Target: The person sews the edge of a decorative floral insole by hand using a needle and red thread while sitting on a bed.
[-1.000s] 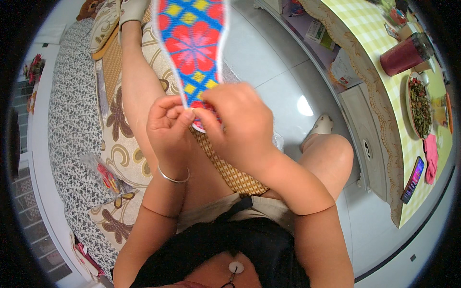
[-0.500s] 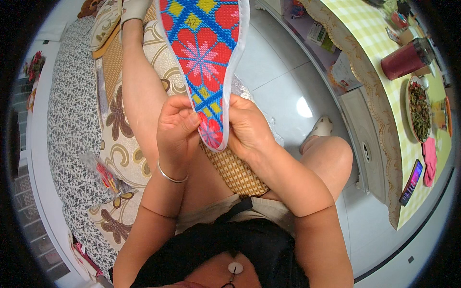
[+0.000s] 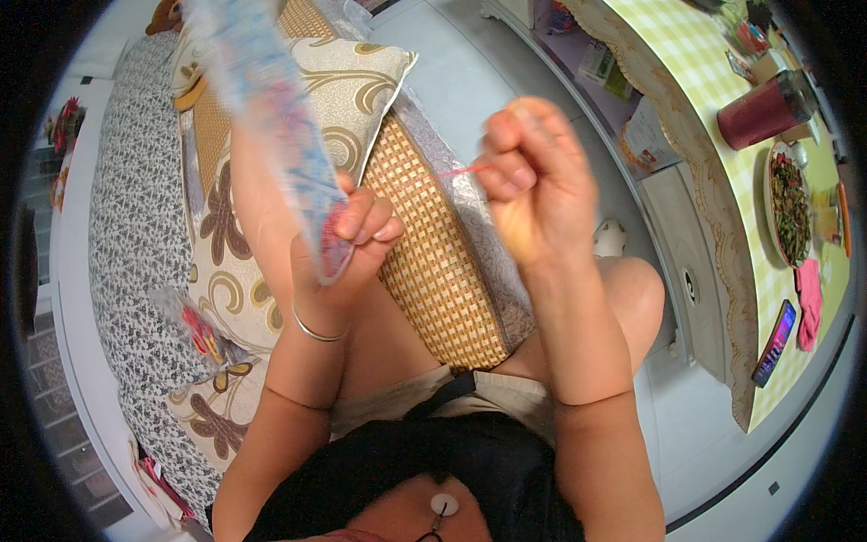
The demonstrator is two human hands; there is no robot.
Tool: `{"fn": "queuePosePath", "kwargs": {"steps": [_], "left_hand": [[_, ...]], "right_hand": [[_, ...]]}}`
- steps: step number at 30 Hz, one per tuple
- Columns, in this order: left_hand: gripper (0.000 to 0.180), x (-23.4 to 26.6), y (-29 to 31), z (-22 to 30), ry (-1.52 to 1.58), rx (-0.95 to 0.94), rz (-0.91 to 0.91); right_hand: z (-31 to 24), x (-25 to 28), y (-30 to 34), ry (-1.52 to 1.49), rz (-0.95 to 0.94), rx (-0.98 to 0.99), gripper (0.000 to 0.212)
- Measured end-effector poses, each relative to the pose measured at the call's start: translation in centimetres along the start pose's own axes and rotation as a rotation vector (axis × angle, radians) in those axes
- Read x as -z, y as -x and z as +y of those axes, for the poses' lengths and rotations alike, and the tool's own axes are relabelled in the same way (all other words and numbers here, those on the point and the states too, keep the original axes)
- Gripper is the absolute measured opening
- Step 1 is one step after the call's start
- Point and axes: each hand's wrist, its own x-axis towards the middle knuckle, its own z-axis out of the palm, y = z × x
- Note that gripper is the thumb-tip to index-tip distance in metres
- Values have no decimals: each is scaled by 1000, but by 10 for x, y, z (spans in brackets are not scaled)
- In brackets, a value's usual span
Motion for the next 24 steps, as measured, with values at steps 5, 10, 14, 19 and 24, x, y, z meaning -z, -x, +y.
{"fn": "queuePosePath", "kwargs": {"steps": [5, 10, 14, 19, 24], "left_hand": [[25, -6, -1, -7, 237, 176, 13], [27, -8, -2, -10, 262, 183, 59], [25, -13, -3, -9, 268, 146, 182], [24, -14, -1, -10, 283, 150, 210], [24, -15, -1, -10, 271, 154, 243]], "right_hand": [[19, -25, 17, 822, 90, 342, 5], [43, -27, 21, 1476, -142, 572, 5], [44, -26, 22, 1643, -274, 651, 14], [51, -22, 20, 1624, -258, 697, 14], [53, -22, 20, 1588, -252, 714, 13]]}}
